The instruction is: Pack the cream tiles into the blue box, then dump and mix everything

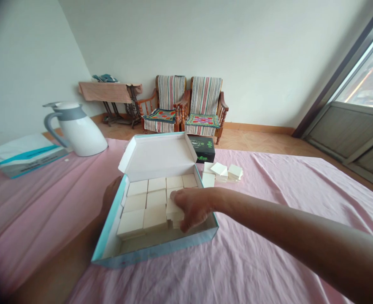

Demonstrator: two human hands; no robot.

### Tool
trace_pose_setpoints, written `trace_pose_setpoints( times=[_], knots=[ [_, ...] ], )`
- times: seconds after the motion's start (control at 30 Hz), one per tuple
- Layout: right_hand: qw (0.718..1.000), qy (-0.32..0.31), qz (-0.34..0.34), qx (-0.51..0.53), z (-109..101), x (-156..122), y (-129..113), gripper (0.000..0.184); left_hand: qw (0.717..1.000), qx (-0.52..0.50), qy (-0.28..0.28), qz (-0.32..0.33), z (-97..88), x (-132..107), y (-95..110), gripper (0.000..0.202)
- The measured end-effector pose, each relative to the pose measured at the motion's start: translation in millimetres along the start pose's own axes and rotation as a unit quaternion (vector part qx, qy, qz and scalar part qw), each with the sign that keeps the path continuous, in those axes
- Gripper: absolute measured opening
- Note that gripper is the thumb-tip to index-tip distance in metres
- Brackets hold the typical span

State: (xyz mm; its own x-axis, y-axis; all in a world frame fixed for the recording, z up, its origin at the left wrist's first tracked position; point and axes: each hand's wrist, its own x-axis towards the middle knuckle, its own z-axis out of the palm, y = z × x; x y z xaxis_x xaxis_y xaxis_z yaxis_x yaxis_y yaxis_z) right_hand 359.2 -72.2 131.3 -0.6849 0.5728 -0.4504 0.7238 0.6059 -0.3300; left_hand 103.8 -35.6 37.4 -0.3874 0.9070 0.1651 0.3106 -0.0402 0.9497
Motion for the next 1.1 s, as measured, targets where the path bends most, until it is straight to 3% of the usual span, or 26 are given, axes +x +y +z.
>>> trace_pose_setpoints(
  times=[0.33,0.63,0.83,1.1],
  knots=[
    [0.994,-0.005,0.028,-0.104,13,16,-20,0.049,0.999,-0.016,-0.001,-0.034,0.5,-1,1,0.025],
    [0.987,0.053,-0.021,-0.153,27,17,-13,0.046,0.999,-0.017,-0.001,-0.047,-0.4,-8,11,0.022],
    [0.982,0.050,-0.024,-0.181,25,14,-19,0.041,0.999,-0.011,-0.006,-0.049,-1.1,-8,10,0.022],
    [0.989,0.047,-0.009,-0.139,26,10,-16,0.050,0.999,-0.017,-0.019,-0.048,-1.2,-4,5,0.021]
  ],
)
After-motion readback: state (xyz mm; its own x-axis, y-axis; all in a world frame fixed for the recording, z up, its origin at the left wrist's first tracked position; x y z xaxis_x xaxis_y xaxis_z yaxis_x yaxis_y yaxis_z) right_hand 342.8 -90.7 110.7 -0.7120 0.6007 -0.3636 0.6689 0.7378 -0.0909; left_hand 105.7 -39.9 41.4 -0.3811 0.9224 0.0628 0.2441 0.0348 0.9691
